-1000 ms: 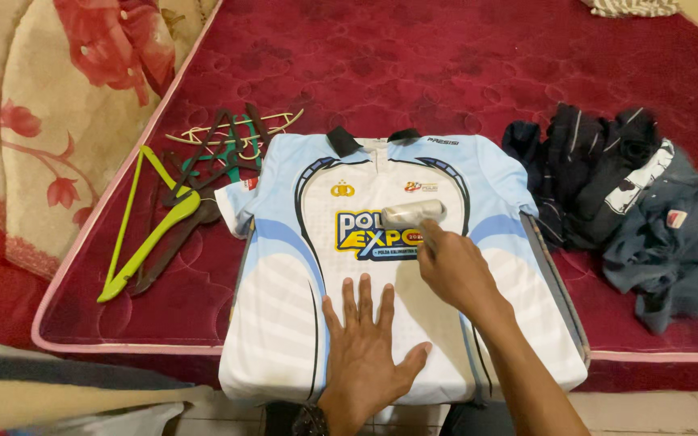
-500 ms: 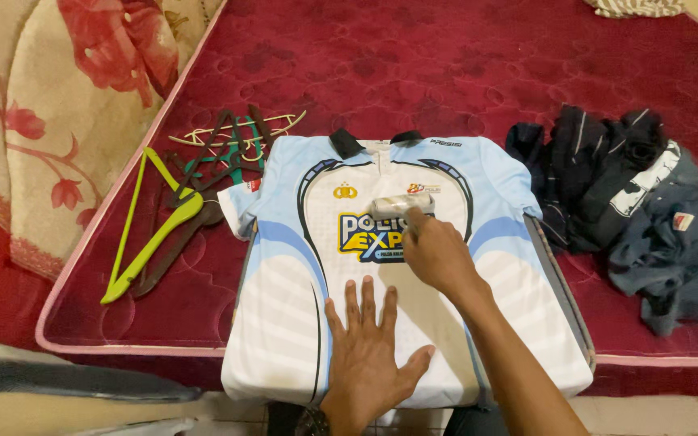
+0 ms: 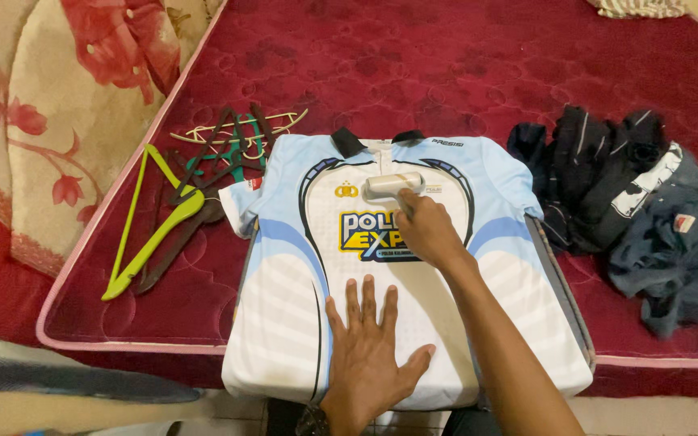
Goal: The person uses a lint roller to remove lint from a light blue and white sports jersey laid flat on a red patterned mattress. The person rolls the adhesive roller repeatedly over the front of the jersey, covering the chest, sides, and lower sections.
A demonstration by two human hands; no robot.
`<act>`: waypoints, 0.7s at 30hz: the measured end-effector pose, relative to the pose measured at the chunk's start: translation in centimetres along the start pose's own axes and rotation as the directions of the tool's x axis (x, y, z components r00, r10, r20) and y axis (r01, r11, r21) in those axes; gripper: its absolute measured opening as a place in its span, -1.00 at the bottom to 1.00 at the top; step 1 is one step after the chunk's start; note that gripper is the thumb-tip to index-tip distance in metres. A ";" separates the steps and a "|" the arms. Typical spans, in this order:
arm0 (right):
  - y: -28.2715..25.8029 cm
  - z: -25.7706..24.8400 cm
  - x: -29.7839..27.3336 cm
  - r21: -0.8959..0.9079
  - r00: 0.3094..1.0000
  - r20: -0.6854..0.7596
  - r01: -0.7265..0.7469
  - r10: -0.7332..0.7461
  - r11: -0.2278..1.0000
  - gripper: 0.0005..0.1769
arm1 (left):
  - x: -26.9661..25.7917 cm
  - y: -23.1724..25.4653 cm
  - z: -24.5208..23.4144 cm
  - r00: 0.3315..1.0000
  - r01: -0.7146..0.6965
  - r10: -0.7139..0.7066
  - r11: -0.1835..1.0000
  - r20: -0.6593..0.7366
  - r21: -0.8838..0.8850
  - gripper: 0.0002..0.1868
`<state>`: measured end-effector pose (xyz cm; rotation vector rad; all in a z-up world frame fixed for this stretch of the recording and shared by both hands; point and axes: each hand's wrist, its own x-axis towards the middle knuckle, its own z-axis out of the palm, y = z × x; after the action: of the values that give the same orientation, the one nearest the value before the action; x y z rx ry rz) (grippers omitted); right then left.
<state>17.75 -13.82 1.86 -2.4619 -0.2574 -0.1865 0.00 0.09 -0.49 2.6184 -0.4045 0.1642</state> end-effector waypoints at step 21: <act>-2.5 -1.9 -3.6 -0.065 0.999 0.041 -0.031 0.034 0.997 -0.66 | 0.2 0.3 -0.5 0.997 0.034 -0.035 0.999 0.070 0.014 0.01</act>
<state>13.51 -13.52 4.09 -2.5343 -0.2324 -0.1304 0.11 -0.02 0.14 2.6482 -0.3828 0.0638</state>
